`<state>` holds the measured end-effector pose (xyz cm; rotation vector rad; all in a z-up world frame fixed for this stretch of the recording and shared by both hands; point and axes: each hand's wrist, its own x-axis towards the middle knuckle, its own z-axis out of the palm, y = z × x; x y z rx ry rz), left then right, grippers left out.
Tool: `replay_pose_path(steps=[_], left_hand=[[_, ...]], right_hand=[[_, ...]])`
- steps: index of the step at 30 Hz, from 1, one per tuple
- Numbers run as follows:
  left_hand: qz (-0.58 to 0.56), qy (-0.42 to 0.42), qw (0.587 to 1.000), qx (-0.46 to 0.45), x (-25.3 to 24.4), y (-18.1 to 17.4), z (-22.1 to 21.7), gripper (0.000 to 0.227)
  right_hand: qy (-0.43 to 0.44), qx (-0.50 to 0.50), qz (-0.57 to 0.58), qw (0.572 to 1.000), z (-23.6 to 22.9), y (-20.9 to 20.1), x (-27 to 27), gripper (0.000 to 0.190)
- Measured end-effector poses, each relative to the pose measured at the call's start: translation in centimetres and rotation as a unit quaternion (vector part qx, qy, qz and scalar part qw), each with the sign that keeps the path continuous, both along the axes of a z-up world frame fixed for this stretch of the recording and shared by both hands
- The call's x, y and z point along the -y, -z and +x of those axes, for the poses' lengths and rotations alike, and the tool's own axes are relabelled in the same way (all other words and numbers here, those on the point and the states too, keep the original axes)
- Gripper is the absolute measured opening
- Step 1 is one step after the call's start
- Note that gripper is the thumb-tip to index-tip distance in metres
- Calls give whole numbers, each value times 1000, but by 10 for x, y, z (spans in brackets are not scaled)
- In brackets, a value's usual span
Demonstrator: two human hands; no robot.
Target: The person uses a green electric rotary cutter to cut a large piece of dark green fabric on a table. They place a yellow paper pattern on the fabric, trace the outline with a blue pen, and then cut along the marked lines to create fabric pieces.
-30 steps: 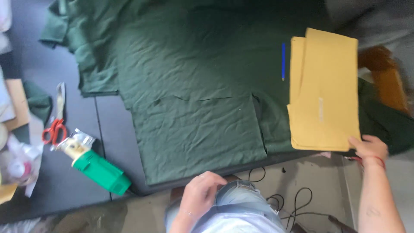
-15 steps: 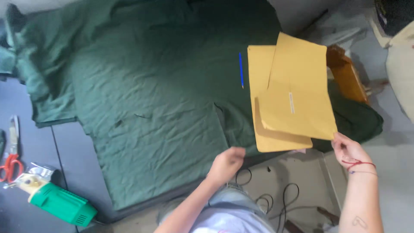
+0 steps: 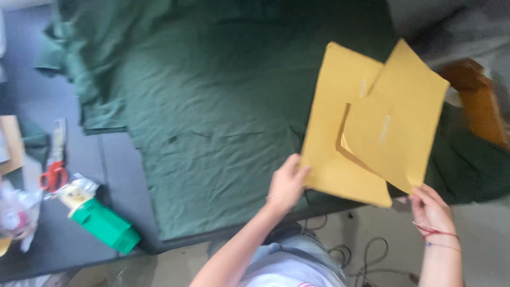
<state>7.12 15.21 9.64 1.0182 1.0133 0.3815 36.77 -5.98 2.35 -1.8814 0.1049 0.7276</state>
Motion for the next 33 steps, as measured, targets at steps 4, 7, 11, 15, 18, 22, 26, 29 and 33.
replay_pose_path(steps=[4,7,11,15,18,22,26,29,33], left_hand=[[40,-155,986,49,7,8,-119,10],[69,-246,965,51,30,5,-162,14],[-14,-246,968,54,57,17,-143,28],[68,-36,997,-11,55,14,-132,31],[7,-122,981,152,35,-8,-151,39],[89,-287,953,-35,47,99,-214,20],[-89,-459,882,-55,30,62,-267,43],[-61,-363,918,-146,23,46,-287,47],[24,-213,907,-363,16,26,-287,43]], right_hand=[[-70,47,9,996,-27,-9,-18,22],[-218,494,-133,831,-95,-58,-66,47],[-358,75,85,927,-226,-120,-134,59],[-399,77,71,911,-309,-136,-172,53],[-374,149,107,909,-290,-90,-166,39],[-412,94,89,902,-240,-56,-154,65],[-446,53,-7,893,-219,-42,-150,77],[-453,79,-11,888,-222,-36,-159,75],[-444,144,-4,884,-230,-33,-164,70]])
